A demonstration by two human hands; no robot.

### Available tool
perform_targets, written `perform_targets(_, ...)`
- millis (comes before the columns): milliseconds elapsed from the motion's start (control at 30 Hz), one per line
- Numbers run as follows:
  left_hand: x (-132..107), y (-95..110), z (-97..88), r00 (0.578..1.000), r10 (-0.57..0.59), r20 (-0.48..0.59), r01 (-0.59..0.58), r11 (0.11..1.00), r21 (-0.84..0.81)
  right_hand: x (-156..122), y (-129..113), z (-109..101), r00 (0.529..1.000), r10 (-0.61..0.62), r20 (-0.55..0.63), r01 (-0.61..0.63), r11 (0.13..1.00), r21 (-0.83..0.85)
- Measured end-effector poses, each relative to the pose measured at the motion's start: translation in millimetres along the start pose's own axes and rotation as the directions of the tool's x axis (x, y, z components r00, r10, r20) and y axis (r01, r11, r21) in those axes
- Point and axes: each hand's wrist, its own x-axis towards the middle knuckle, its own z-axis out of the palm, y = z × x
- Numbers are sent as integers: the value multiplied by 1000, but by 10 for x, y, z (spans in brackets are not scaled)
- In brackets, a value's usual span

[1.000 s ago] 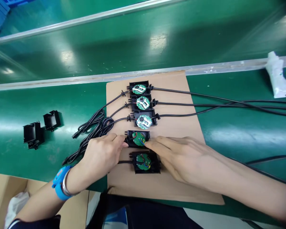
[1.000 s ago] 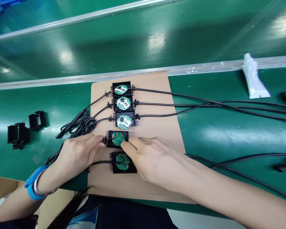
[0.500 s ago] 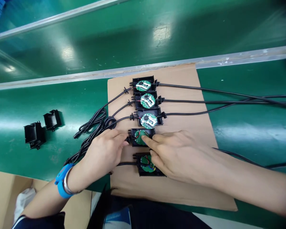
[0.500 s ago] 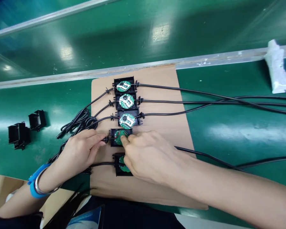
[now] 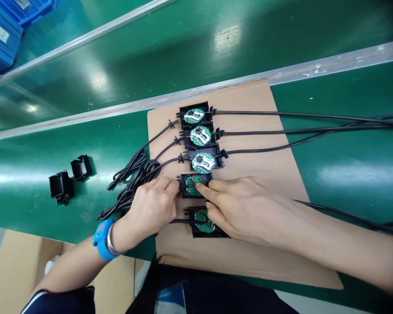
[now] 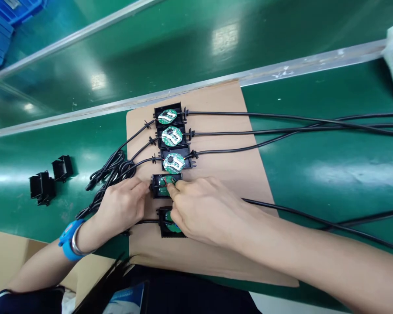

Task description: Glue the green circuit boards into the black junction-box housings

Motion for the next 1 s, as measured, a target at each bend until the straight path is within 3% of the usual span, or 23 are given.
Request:
perform_targets(167,82,167,-84,986,29,163,-79,946,313,10,-15,-35,999,33,36,-36,998,61)
perform_targets(233,168,218,-129,968,16,252,-111,923,368,24,-35,-68,995,51,90,-57,996,73)
perform_targets(333,259,213,-182,954,9,299,-127,917,377,45,-64,-102,986,69,149,-79,995,60)
perform_targets(433,225,152,-237,959,11,282,-100,948,301,52,-75,-111,985,82,152,-90,995,49)
perform_targets(533,69,151,-238,986,9,169,-48,973,228,35,-73,-110,987,75,145,-87,994,74)
perform_targets(633,-97,238,-125,995,70,74,-83,979,188,17,-76,-103,987,75,140,-88,992,91)
perform_targets(800,-159,347,58,988,37,147,-60,986,153,19,-68,-86,990,67,123,-77,994,78)
perform_targets(933,-103,310,-3,977,-4,214,-15,996,89,2,25,-126,990,32,135,-49,990,129)
perform_targets(1000,-82,287,-39,989,-11,150,7,1000,30,-31,87,-167,989,28,147,-55,981,186)
